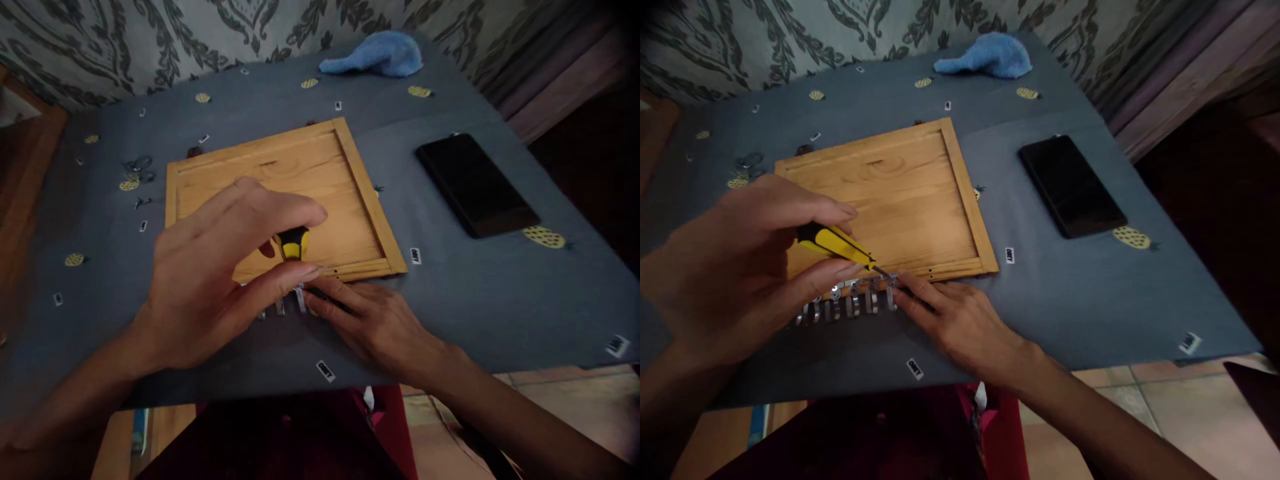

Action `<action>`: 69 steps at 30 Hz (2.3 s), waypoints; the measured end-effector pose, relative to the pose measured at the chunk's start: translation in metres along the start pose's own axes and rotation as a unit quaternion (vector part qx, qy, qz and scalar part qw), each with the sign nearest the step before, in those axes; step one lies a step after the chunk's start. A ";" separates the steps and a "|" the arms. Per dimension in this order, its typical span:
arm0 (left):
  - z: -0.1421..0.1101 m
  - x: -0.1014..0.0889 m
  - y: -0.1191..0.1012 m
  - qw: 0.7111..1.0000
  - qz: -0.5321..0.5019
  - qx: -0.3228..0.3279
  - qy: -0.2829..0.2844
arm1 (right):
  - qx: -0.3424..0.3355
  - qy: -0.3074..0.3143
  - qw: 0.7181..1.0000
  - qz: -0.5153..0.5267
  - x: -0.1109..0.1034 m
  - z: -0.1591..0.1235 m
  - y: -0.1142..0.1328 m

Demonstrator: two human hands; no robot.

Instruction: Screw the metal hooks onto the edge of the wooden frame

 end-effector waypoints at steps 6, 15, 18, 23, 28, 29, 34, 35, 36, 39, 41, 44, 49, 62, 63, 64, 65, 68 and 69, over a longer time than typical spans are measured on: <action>-0.003 -0.008 -0.002 0.999 -0.015 -0.050 -0.013 | -0.001 -0.008 1.000 0.012 -0.001 -0.001 0.000; 0.001 -0.004 -0.002 0.997 0.034 -0.073 0.013 | 0.006 0.008 1.000 0.009 0.001 0.000 -0.001; 0.002 -0.002 -0.004 0.998 0.039 -0.050 0.020 | 0.006 0.005 1.000 0.005 -0.001 0.000 -0.001; 0.000 0.000 -0.005 0.998 0.055 -0.026 0.022 | 0.008 0.011 1.000 -0.002 -0.001 0.002 -0.001; -0.002 0.004 -0.005 0.998 0.066 -0.011 0.024 | 0.002 -0.006 1.000 0.010 -0.003 0.002 0.000; -0.002 0.005 -0.005 0.997 0.069 -0.010 0.025 | 0.000 -0.011 1.000 0.011 -0.003 0.002 0.000; -0.001 0.009 -0.002 0.995 0.088 -0.021 0.051 | 0.000 -0.016 1.000 0.015 -0.001 0.000 -0.001; 0.000 0.010 -0.002 0.994 0.093 -0.023 0.055 | 0.000 -0.015 1.000 0.015 -0.001 0.000 -0.001; 0.000 0.011 -0.001 0.993 0.099 -0.025 0.055 | 0.000 -0.016 1.000 0.013 -0.001 0.000 -0.001; 0.000 0.012 -0.001 0.993 0.107 -0.023 0.043 | 0.001 -0.023 1.000 0.007 -0.002 0.000 -0.001; -0.002 0.012 -0.001 0.994 0.093 -0.022 0.044 | 0.002 -0.024 1.000 0.005 -0.002 0.001 -0.001; -0.003 0.009 -0.001 0.996 0.075 -0.018 0.049 | 0.002 -0.014 1.000 0.003 -0.001 0.001 -0.001; 0.000 0.009 0.003 0.994 0.063 -0.036 0.085 | 0.004 0.000 1.000 -0.001 0.000 0.000 -0.001; 0.000 0.001 0.003 0.997 0.009 -0.053 0.052 | 0.005 -0.003 1.000 -0.001 0.001 0.000 -0.001; 0.000 -0.003 0.003 0.997 -0.015 -0.065 0.046 | 0.004 -0.003 1.000 0.000 0.001 0.000 -0.001; 0.000 -0.007 0.004 0.996 -0.034 -0.078 0.036 | 0.003 -0.002 1.000 0.000 0.001 -0.001 -0.001; 0.000 -0.010 0.005 0.994 -0.047 -0.091 0.026 | 0.001 -0.001 1.000 0.001 0.001 -0.001 -0.001; -0.001 -0.015 0.005 0.993 -0.049 -0.106 0.005 | 0.001 0.001 1.000 0.005 0.001 -0.002 -0.001; -0.001 -0.014 0.005 0.994 -0.046 -0.101 0.001 | 0.002 0.002 1.000 0.006 0.001 -0.002 -0.001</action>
Point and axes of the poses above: each hand's wrist, its own z-axis towards the middle knuckle, its own x-axis out of the palm, y = z × x, the point moved 7 cm from there along z, towards the middle knuckle, and after that the axes turned 11 degrees about -z, right-handed, at the moved point
